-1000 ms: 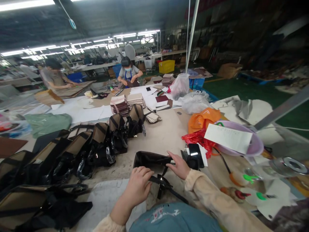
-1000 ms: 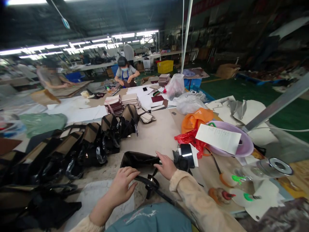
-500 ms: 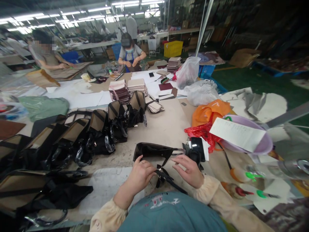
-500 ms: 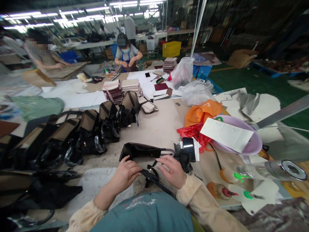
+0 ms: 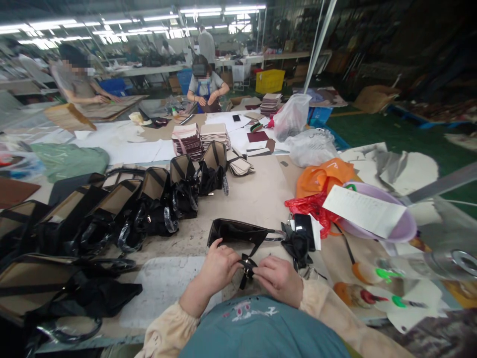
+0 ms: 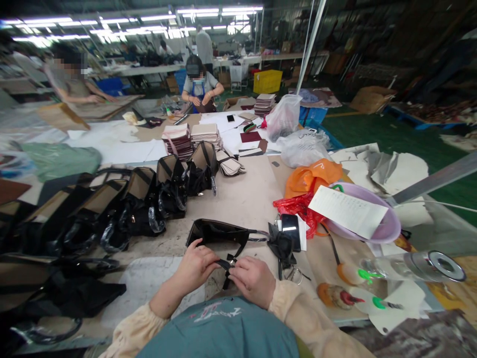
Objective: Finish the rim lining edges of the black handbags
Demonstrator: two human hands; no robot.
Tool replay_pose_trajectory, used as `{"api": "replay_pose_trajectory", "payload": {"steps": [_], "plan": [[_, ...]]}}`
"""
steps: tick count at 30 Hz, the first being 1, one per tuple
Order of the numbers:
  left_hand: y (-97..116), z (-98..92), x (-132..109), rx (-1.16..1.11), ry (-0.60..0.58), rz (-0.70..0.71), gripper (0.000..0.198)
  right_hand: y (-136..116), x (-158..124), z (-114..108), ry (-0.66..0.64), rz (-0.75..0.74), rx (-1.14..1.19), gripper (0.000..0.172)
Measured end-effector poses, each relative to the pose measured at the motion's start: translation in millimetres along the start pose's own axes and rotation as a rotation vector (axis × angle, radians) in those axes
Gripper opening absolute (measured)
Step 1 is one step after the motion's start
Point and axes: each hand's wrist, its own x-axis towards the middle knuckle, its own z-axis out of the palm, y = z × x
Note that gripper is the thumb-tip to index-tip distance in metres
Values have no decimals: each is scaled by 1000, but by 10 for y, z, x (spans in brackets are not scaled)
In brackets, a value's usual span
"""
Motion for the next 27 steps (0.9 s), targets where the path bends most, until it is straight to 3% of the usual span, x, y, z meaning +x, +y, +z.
{"api": "replay_pose_trajectory", "payload": {"steps": [9,15,18,21,24,27], "plan": [[13,-3,5,8,-4,-7,19,-113,-42,22,94,204,73,16],[2,-15,7,-4,-25,-4,17,94,-218,-165,225,377,69,25],[16,-36,-9,-19,-32,3,15,335,-442,-251,167,460,-97,25],[40,-77,-20,-74,-34,15,18,565,-660,-287,32,531,-259,10],[32,-131,18,-175,5,45,22,704,-703,-285,50,506,-265,42],[-19,-195,144,-184,118,61,20,764,-506,-266,202,445,-208,47]]}}
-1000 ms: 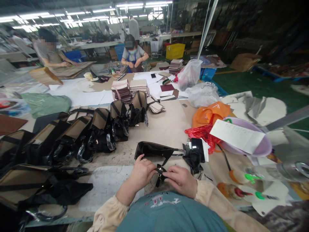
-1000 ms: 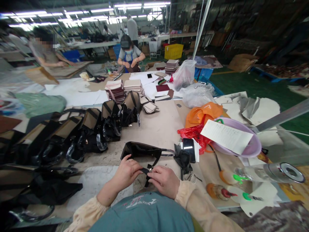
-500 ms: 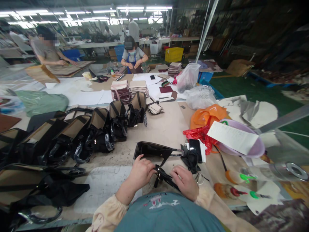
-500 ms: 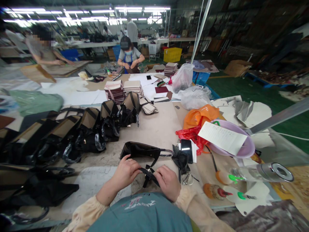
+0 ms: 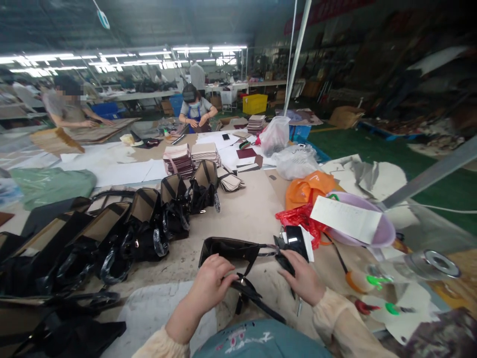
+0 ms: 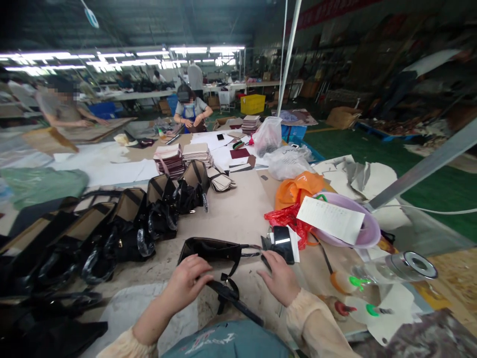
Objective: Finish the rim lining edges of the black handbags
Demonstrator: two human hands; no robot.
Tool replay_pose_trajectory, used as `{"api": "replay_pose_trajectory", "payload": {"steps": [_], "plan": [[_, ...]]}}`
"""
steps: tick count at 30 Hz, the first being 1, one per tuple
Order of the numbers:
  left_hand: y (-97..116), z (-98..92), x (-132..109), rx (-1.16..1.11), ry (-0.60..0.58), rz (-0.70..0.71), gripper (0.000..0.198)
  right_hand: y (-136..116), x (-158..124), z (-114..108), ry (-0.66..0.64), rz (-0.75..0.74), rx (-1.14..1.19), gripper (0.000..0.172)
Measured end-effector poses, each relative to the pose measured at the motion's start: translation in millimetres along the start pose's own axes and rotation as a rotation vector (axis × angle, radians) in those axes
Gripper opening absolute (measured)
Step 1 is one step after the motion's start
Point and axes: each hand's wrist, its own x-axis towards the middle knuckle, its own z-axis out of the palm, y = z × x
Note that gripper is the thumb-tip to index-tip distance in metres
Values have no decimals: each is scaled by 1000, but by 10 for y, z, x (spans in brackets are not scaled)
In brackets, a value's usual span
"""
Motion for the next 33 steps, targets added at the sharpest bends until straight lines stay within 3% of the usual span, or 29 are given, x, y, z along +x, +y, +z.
{"api": "replay_pose_trajectory", "payload": {"steps": [3,9,15,21,33], "plan": [[-57,-45,199,82,51,-12,18,-100,296,103,109,-58,105,46],[-94,7,537,325,-39,0,19,-227,697,358,90,-152,229,44],[-139,124,654,414,-38,-19,11,-340,821,434,31,-199,268,37],[-252,205,686,322,24,-42,12,-349,924,432,9,-239,248,25],[-334,276,757,203,19,-51,13,-339,988,467,7,-199,245,19]]}}
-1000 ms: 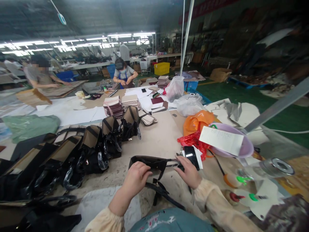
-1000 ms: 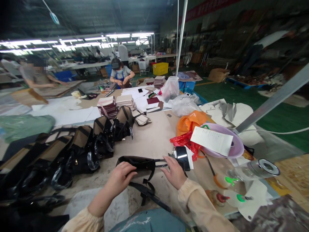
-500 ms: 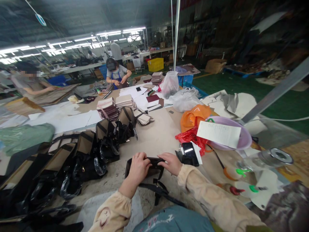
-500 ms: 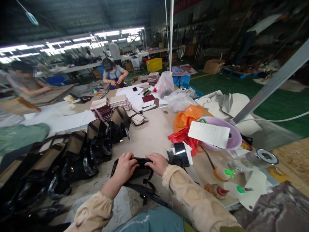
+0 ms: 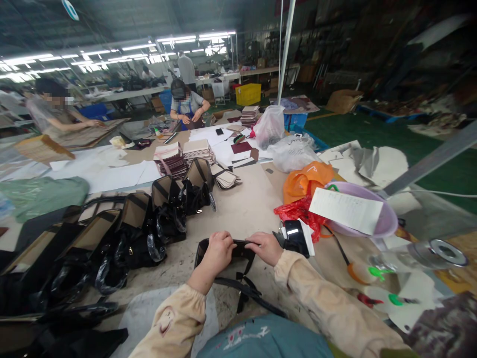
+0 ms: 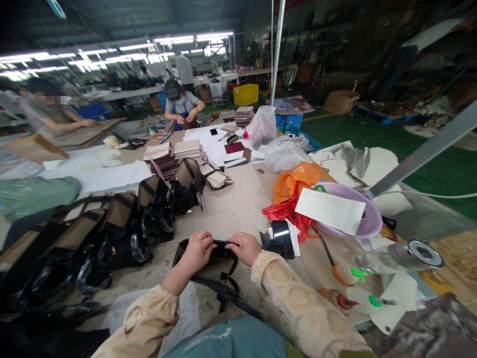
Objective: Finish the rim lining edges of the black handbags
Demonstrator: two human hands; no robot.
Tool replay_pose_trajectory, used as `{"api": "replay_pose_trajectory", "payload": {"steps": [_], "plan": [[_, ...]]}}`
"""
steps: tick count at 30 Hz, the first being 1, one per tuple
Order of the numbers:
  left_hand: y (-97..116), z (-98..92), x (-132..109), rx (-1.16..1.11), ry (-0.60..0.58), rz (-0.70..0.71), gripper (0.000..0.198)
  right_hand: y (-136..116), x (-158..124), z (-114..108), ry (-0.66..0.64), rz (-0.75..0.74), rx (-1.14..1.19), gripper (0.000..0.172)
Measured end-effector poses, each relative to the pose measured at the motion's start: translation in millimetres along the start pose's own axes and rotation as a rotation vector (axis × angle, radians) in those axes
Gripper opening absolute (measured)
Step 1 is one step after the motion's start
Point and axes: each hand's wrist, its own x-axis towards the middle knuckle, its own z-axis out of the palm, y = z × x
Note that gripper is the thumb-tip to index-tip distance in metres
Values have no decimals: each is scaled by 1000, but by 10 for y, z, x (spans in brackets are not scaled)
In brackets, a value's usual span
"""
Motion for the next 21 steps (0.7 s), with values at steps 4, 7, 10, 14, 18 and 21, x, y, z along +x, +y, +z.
{"api": "replay_pose_trajectory", "payload": {"steps": [4,7,10,14,18,21], "plan": [[-9,12,3,-15,15,-3,14,-7,4,-5,-4,11,-8,19],[-16,16,-2,-21,24,-2,13,-34,16,-26,-17,-6,-25,20],[-26,20,-8,-24,25,-1,13,-68,33,-47,-31,-28,-57,23],[-36,22,-14,-31,18,2,14,-80,37,-62,-50,-49,-112,27],[-42,24,-8,-37,16,0,14,-41,13,-70,-74,-58,-150,25],[-48,34,2,-40,17,-6,14,-20,-5,-65,-102,-76,-166,24]]}}
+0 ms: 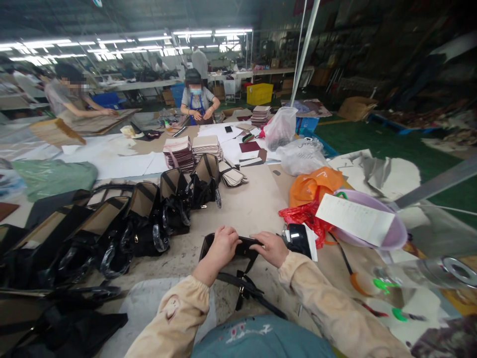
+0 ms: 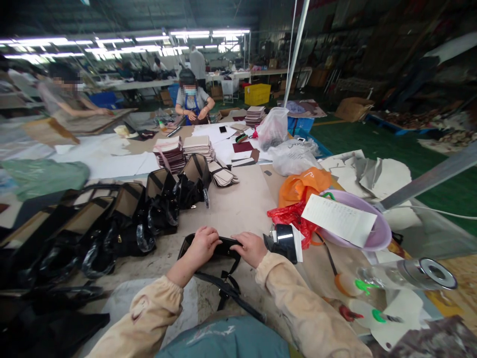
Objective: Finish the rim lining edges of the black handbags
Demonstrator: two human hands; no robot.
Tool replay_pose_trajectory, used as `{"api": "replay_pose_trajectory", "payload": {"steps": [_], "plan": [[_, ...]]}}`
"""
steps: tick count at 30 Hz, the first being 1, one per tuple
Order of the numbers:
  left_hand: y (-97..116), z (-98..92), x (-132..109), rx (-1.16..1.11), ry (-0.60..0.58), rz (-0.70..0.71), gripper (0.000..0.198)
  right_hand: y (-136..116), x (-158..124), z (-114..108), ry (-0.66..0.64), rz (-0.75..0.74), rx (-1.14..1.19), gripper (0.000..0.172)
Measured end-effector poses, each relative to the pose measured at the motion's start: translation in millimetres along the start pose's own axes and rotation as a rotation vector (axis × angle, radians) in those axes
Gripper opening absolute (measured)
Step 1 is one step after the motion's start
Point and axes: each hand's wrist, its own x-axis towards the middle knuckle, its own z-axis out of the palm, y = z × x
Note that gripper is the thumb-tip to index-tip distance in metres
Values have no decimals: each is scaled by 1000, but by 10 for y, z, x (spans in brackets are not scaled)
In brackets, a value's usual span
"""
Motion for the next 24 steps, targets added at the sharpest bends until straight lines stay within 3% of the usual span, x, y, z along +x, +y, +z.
{"api": "replay_pose_trajectory", "payload": {"steps": [2,6,11,24], "plan": [[-1,9,7,-1,1,-5,14,-5,-1,14,-9,-6,-16,30],[0,19,21,-4,7,-11,14,-38,32,47,-12,5,-54,19],[-21,38,26,-9,8,-18,15,-65,83,51,-9,14,-87,27],[5,38,33,-10,23,-44,16,-87,149,48,1,37,-12,26]]}}
